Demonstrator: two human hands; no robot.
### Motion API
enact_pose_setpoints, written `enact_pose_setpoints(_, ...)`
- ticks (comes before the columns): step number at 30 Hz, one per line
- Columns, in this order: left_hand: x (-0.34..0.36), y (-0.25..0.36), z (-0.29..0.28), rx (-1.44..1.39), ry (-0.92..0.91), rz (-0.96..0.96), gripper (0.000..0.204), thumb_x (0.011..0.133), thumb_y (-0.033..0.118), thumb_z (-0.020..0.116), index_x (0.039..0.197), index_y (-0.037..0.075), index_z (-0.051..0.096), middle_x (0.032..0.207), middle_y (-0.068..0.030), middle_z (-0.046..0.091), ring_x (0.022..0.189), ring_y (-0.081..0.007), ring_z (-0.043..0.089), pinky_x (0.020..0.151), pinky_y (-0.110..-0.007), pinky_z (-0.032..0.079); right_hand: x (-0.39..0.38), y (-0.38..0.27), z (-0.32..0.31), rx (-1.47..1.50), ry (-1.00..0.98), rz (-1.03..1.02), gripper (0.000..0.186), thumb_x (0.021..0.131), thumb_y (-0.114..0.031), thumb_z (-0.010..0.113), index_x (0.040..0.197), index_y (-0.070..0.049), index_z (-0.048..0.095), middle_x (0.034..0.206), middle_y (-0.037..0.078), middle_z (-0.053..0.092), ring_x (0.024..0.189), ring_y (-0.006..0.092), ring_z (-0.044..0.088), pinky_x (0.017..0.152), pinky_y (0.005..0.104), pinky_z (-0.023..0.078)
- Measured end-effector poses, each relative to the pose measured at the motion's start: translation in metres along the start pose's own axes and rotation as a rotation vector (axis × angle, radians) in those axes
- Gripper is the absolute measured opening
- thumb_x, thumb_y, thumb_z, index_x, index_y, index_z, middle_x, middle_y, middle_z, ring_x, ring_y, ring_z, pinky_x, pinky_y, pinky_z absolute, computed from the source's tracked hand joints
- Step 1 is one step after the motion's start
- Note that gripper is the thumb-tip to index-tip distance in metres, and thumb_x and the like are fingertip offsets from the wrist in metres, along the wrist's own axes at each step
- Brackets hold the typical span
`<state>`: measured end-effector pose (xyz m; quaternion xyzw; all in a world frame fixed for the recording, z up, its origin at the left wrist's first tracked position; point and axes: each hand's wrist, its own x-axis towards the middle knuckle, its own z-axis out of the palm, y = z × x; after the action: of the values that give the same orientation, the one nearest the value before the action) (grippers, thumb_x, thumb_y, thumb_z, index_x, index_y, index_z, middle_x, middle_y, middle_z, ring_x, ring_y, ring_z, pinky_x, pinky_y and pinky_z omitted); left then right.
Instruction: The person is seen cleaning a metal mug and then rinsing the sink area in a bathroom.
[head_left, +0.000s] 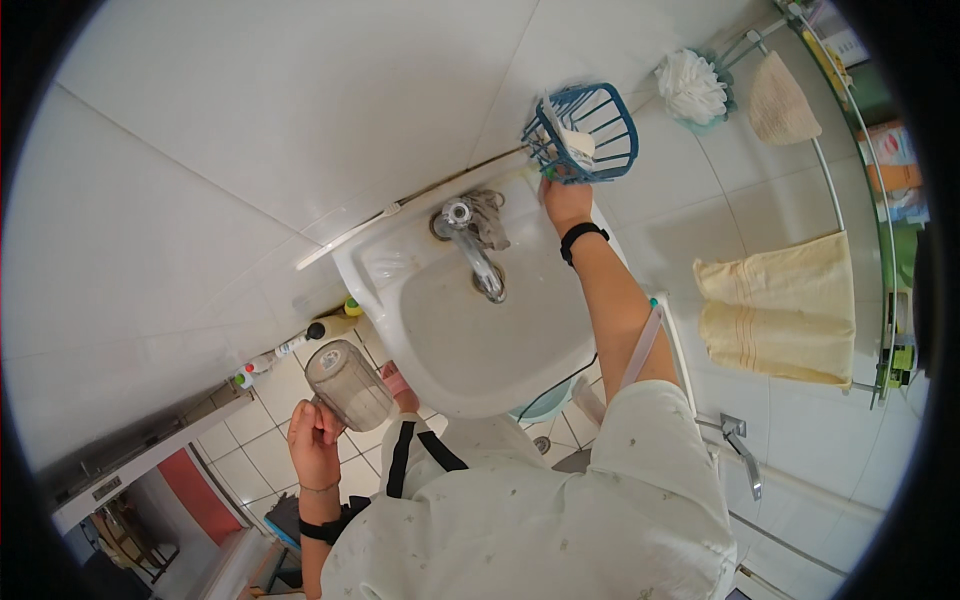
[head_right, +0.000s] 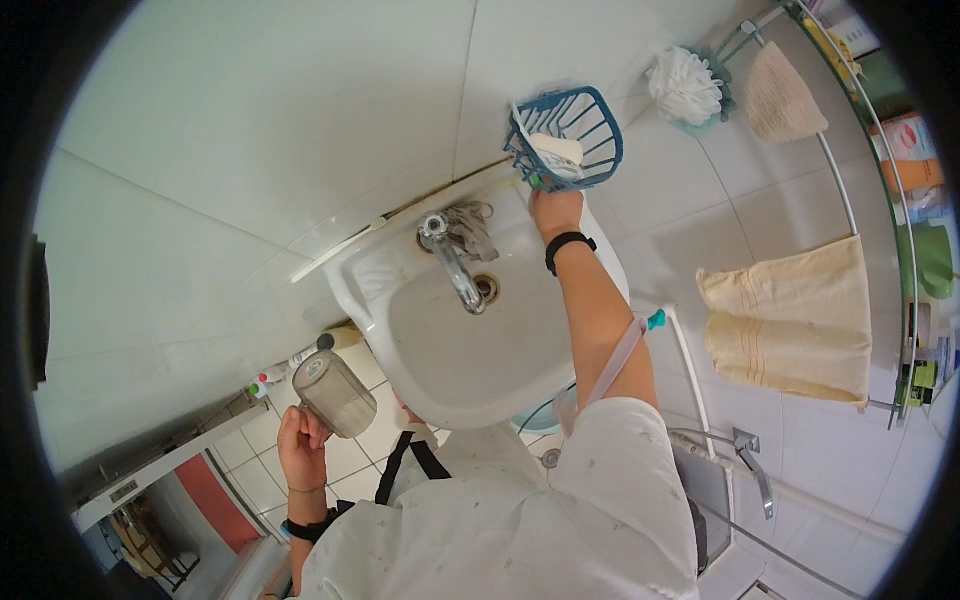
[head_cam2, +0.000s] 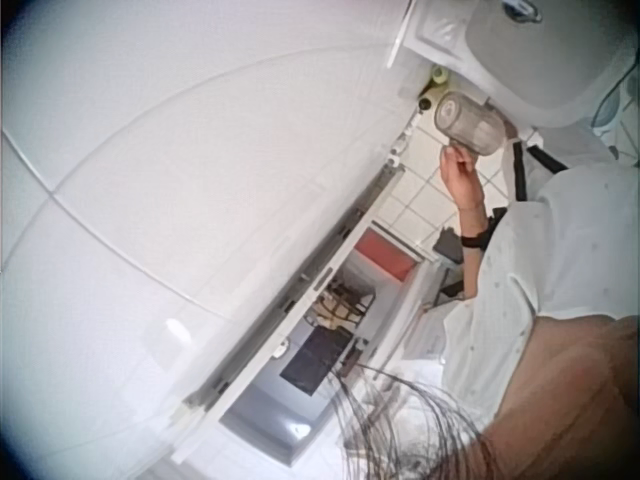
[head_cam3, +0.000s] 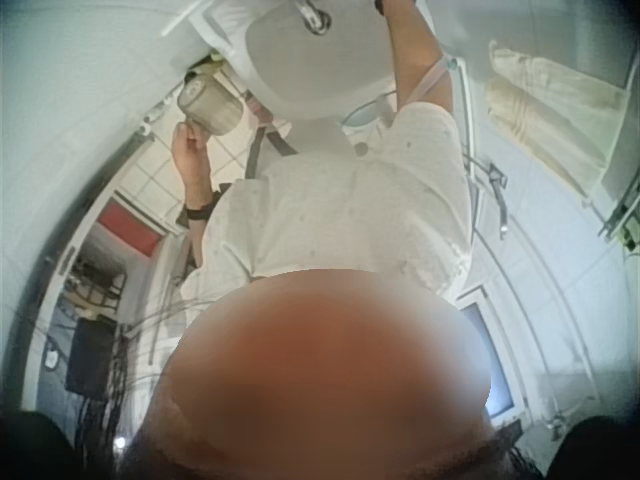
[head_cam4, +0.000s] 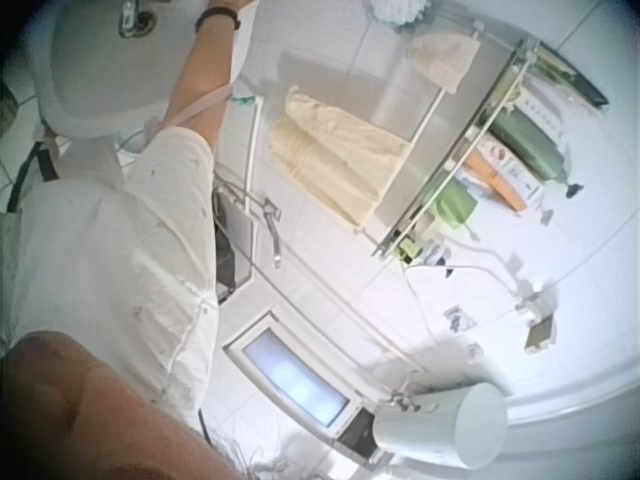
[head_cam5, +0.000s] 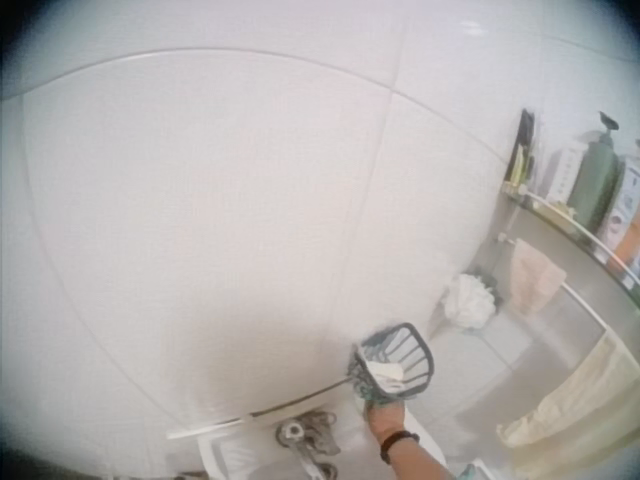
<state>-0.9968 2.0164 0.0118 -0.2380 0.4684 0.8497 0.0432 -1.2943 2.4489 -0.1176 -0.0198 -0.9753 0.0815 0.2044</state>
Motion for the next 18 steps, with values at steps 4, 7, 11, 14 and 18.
enact_pose_setpoints(4,0.002,0.001,0.001,0.006,-0.021,-0.003,0.030,0.095,0.023,0.044,0.070,0.009,0.038,0.060,-0.0020,0.041,0.053,-0.0094,0.030,0.053,-0.024,0.026,0.010,-0.003,0.007,0.438,0.148,0.142,0.024,0.077,-0.020,0.058,0.095,-0.005,0.062,0.099,0.016,0.064,0.093,0.0366,0.058,0.080,0.0421,0.047)
enact_pose_setpoints(7,0.001,0.000,0.002,0.035,-0.024,0.005,0.031,0.096,0.023,0.044,0.069,0.009,0.038,0.059,-0.0015,0.040,0.053,-0.0096,0.030,0.053,-0.024,0.026,0.009,-0.015,-0.024,0.319,-0.134,0.342,0.026,0.077,-0.012,0.057,0.100,0.000,0.061,0.106,0.018,0.063,0.102,0.0336,0.057,0.081,0.0409,0.048)
enact_pose_setpoints(11,0.001,0.001,0.003,0.014,-0.019,0.006,0.031,0.096,0.023,0.044,0.069,0.009,0.038,0.059,-0.0011,0.039,0.053,-0.0096,0.029,0.053,-0.024,0.026,-0.029,0.005,-0.051,-0.042,-0.197,-0.027,0.021,0.078,-0.011,0.057,0.095,-0.002,0.063,0.097,0.018,0.064,0.090,0.0328,0.061,0.078,0.0416,0.048)
enact_pose_setpoints(14,0.002,-0.001,-0.004,-0.020,0.000,0.021,0.031,0.096,0.023,0.044,0.069,0.009,0.038,0.059,-0.0011,0.039,0.053,-0.0098,0.029,0.053,-0.025,0.026,-0.078,-0.004,-0.110,0.320,-0.200,-0.069,0.018,0.078,-0.014,0.062,0.093,-0.004,0.063,0.083,0.015,0.063,0.069,0.0271,0.061,0.063,0.0363,0.049)
enact_pose_setpoints(18,0.009,0.005,0.002,-0.001,-0.050,0.018,0.031,0.096,0.022,0.044,0.069,0.009,0.037,0.059,-0.0012,0.039,0.053,-0.0098,0.030,0.053,-0.025,0.027,-0.069,-0.023,-0.193,0.488,-0.024,0.130,0.022,0.082,-0.016,0.064,0.100,-0.004,0.063,0.071,0.009,0.059,0.055,0.0161,0.052,0.054,0.0267,0.043)
